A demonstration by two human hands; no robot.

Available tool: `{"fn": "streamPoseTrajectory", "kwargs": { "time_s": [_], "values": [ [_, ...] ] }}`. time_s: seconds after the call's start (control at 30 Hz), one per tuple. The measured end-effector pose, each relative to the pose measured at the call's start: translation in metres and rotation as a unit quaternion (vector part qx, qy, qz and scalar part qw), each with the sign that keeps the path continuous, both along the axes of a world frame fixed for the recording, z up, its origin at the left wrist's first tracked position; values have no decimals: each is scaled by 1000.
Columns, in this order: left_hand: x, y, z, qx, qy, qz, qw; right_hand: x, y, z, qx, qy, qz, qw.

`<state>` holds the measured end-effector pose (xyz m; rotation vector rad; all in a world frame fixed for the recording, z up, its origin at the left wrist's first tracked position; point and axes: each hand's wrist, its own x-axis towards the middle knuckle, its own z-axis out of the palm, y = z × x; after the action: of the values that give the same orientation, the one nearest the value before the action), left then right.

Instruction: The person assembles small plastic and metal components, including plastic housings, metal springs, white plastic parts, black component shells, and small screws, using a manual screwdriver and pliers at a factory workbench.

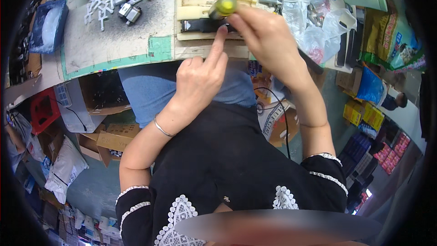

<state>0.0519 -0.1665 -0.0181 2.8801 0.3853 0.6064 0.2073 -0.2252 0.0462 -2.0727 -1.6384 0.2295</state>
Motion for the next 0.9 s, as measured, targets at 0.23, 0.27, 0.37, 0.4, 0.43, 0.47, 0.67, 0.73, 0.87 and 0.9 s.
{"fn": "streamPoseTrajectory", "kwargs": {
  "time_s": [0.23,0.27,0.37,0.4,0.43,0.47,0.67,0.73,0.87,0.9],
  "values": [
    [-4,-4,-10,-26,-24,10,999,-13,3,-1,-8,11,15,1000],
    [-5,-4,-9,-25,-22,16,999,-15,4,5,-7,13,20,1000],
    [-7,-5,-8,-49,-29,12,998,-25,9,3,125,89,49,987],
    [-7,-6,-7,-49,-29,12,998,-29,12,-2,45,51,66,995],
    [-8,-7,-6,-77,-13,1,997,-27,15,-3,18,7,73,997],
    [-9,-5,-7,-103,4,-6,995,-25,21,-4,-8,-36,82,996],
    [-5,1,-9,-92,-55,-11,994,-21,44,-16,-18,-15,59,998],
    [-5,4,-7,-110,-52,-15,992,-15,43,-18,-3,-21,52,998],
    [-2,15,0,-155,-65,-32,985,11,11,9,75,66,-108,989],
    [-2,18,5,-202,-62,-38,977,22,1,15,72,115,-197,971]
  ]
}}
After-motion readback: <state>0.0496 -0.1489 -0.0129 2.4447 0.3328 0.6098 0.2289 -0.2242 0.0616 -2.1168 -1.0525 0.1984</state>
